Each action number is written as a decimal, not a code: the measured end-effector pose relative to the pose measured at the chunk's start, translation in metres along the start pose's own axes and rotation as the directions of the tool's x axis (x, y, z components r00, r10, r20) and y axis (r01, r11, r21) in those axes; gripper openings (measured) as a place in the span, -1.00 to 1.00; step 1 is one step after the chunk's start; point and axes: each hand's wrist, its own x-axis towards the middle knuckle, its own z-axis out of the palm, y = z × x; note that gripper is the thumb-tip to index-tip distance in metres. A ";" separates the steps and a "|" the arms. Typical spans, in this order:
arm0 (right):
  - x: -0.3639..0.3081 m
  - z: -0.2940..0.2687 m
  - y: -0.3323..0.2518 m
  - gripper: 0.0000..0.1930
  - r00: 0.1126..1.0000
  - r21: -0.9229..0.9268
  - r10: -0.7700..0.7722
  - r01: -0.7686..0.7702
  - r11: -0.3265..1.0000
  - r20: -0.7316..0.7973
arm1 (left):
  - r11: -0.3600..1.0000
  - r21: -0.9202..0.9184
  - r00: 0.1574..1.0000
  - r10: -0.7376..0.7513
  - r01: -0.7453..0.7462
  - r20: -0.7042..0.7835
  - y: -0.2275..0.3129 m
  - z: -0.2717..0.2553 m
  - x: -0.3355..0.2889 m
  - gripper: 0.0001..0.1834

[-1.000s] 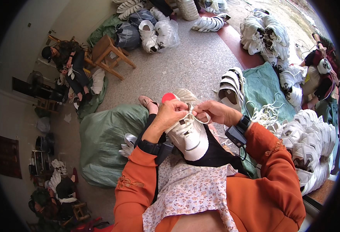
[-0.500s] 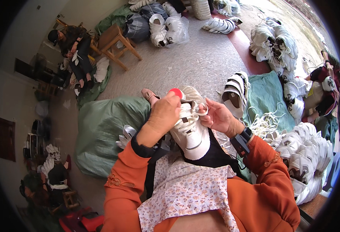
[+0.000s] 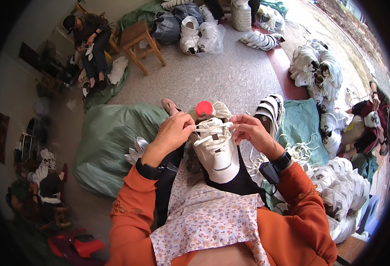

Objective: Threading and tying laces through the eyelets of shoe uppers during manufacturing.

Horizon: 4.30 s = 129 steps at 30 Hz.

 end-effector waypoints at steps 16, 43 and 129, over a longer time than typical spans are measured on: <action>0.012 -0.003 -0.015 -0.91 0.880 -0.563 -0.416 0.469 0.680 0.231 | 0.999 -0.045 0.998 0.018 -0.021 -0.062 -0.008 0.020 0.004 -0.81; 0.005 0.018 -0.013 -0.78 0.857 -0.864 -0.433 0.421 0.277 0.279 | 0.995 -0.084 0.992 -0.058 0.049 -0.111 -0.013 0.021 0.008 -0.80; 0.034 0.067 -0.050 -0.86 0.913 -0.840 -0.173 0.408 0.357 0.370 | -0.118 -0.962 0.893 -0.356 0.248 0.274 -0.042 0.078 -0.056 -0.61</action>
